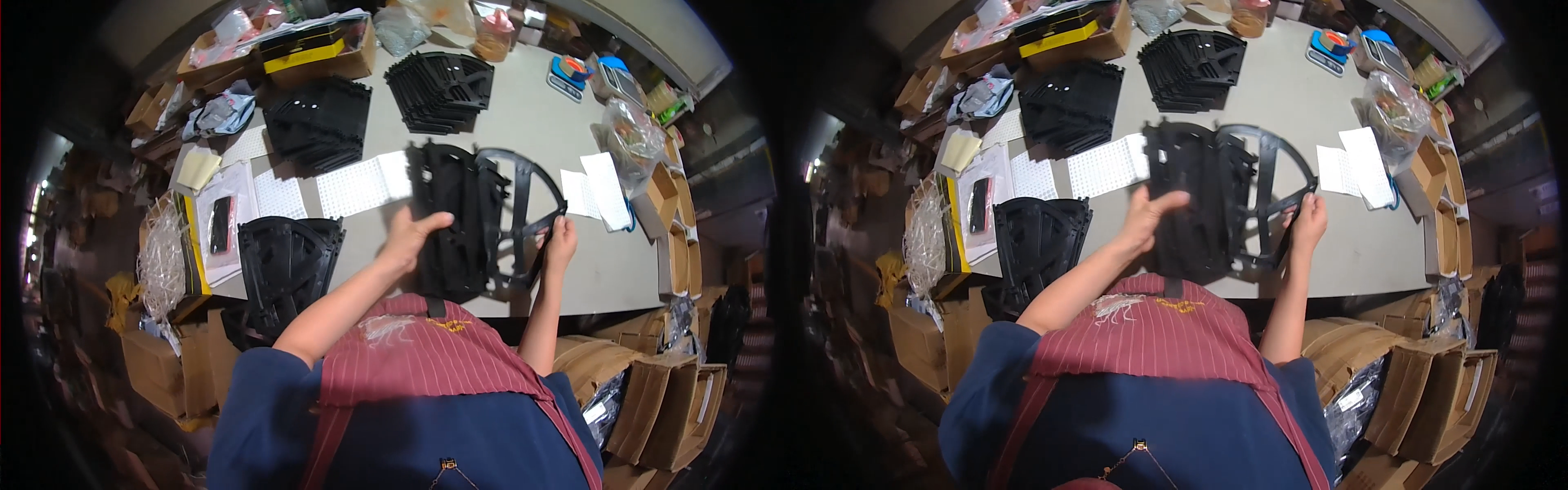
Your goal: The person assembles black plastic components by hand. They peel small circular stickers from a sheet and apply them to the parts, then retrieve more components from a yellow bag and stack them on the table.
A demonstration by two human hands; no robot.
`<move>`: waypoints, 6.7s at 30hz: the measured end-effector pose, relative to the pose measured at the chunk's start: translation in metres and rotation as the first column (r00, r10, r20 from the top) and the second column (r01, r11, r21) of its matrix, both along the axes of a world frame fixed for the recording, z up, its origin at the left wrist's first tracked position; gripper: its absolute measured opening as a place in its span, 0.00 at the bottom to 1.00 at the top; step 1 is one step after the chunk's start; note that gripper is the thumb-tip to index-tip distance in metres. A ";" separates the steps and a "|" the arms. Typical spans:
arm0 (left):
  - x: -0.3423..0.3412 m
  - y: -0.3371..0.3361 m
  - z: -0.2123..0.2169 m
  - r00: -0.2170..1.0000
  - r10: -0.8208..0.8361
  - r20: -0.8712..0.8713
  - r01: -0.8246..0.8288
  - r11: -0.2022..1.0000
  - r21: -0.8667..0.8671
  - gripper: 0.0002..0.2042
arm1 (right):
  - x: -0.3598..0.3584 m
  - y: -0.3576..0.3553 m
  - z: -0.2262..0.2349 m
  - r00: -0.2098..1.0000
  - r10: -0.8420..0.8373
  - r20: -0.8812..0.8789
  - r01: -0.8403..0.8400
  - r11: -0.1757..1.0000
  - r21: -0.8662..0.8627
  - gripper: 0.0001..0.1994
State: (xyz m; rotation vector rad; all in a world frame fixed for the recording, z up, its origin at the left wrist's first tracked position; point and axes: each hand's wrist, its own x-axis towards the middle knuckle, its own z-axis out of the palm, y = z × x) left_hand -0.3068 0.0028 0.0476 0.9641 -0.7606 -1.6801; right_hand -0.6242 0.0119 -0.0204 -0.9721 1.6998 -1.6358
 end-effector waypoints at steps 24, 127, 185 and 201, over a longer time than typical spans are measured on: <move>0.091 0.029 0.047 0.950 0.297 -0.098 -0.287 0.953 0.098 0.14 | 0.240 0.009 0.140 0.433 0.518 -0.738 -0.788 0.616 -0.029 0.20; 0.209 0.092 0.087 0.771 0.567 -0.289 -0.583 0.812 0.039 0.17 | 0.174 -0.026 0.055 0.339 0.656 -0.675 -0.398 0.750 0.529 0.14; 0.152 0.097 0.070 0.886 0.455 -0.092 -0.461 0.886 -0.059 0.13 | 0.218 0.011 0.114 0.575 0.687 -0.446 -0.688 0.700 0.191 0.15; 0.199 0.130 0.076 0.787 0.572 -0.233 -0.548 0.820 0.165 0.14 | 0.109 -0.019 0.137 0.300 0.756 0.582 -0.450 0.650 -0.612 0.06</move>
